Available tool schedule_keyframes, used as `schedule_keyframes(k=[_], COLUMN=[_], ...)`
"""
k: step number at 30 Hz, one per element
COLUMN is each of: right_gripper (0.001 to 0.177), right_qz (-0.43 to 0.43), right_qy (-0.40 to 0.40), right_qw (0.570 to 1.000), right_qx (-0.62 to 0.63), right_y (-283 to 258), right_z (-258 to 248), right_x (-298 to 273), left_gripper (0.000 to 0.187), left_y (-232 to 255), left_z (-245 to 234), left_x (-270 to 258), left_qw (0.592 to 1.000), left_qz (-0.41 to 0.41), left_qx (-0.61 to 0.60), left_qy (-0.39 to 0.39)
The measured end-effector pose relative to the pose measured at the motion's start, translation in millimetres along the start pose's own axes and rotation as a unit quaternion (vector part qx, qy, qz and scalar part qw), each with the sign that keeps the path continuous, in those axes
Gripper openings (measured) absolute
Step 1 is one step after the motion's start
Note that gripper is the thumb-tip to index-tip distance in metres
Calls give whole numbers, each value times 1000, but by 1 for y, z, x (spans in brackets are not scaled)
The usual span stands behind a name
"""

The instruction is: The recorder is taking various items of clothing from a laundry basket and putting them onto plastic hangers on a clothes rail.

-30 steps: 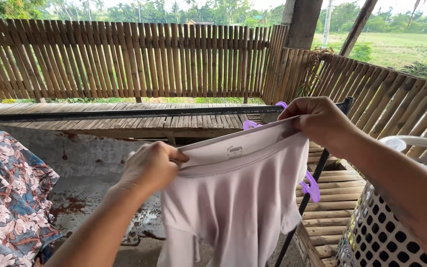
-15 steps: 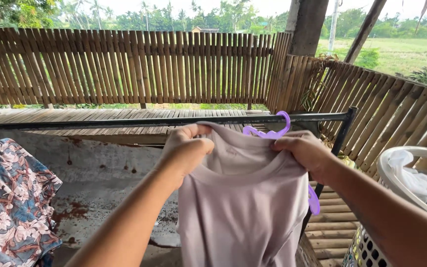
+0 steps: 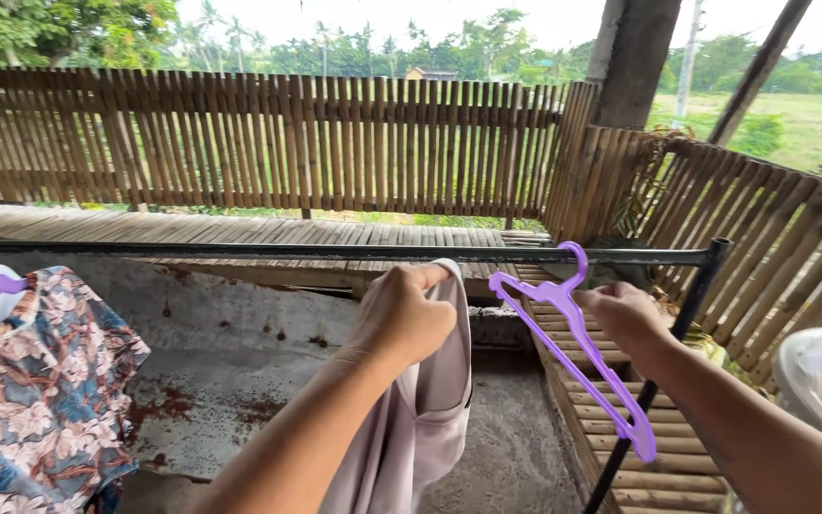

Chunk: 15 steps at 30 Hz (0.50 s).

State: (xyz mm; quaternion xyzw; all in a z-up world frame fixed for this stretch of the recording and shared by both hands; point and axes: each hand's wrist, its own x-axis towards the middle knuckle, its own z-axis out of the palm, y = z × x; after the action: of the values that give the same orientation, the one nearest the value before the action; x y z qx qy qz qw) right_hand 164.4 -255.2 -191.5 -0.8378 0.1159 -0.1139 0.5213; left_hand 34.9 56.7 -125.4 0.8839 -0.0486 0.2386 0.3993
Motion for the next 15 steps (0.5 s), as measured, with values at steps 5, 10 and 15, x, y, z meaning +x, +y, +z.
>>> schedule_keyframes(k=[5, 10, 15], right_gripper=[45, 41, 40], right_qz=[35, -7, -6], right_qy=[-80, -105, -127], right_qw=[993, 985, 976], right_qx=[-85, -137, -177], right_y=[3, 8, 14], right_z=[26, 40, 38], right_x=[-2, 2, 15], left_gripper=[56, 58, 60], left_y=[8, 11, 14], left_z=[-8, -10, -4], left_x=[0, -1, 4], left_qw=[1000, 999, 1000], left_qz=[-12, -26, -19], left_qx=[-6, 3, -12], left_qy=[-21, -19, -22])
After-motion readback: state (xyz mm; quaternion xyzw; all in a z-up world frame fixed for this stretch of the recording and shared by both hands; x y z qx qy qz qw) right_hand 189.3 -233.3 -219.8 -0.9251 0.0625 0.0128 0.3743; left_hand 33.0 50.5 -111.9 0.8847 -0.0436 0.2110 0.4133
